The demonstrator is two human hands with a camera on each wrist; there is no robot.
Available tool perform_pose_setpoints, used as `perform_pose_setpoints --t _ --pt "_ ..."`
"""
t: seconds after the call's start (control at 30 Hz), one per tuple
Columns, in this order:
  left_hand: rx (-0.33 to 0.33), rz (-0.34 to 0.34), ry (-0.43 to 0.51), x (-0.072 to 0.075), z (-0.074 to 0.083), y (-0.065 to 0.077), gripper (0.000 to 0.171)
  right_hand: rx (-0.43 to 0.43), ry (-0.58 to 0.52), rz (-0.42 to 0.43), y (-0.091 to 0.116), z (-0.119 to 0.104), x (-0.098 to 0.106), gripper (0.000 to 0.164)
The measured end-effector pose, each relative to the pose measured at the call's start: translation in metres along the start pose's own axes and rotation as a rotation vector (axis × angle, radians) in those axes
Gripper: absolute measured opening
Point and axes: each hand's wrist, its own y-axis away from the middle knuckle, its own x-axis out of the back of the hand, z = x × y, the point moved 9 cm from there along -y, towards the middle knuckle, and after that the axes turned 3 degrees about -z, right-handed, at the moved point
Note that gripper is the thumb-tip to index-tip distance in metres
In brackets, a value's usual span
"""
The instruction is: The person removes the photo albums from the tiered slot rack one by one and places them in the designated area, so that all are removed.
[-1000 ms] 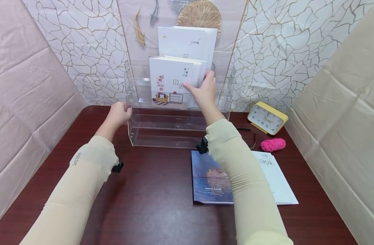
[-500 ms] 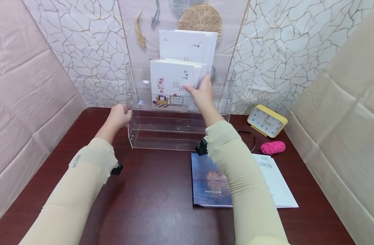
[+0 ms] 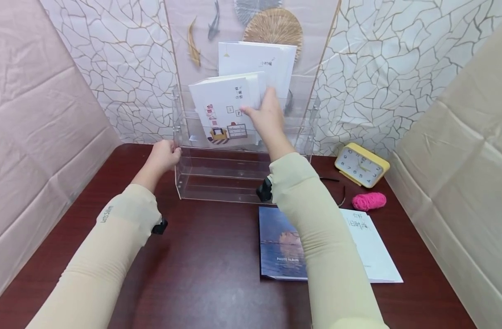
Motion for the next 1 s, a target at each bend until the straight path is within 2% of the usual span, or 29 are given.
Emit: perform_pose_setpoints --t 0.13,0.47,0.73,1.0 --pt "0.009 0.001 0.013 0.001 -0.003 0.001 0.025 -0.004 0.036 -0.02 -0.001 -0.002 -0.003 0.071" --pt "0.006 0.017 0.03 -0.001 -0.005 0.001 0.022 0.017 -0.012 -0.029 -0.002 -0.001 -0.005 0.07" --pt "-0.003 0.021 0.016 0.0 -0.001 0.001 0.026 0.038 -0.054 -0.025 -0.001 -0.004 -0.002 0.066" --pt "-0.01 0.029 0.013 0.001 -0.001 0.0 0.026 0.055 -0.04 -0.013 -0.006 -0.013 0.008 0.066"
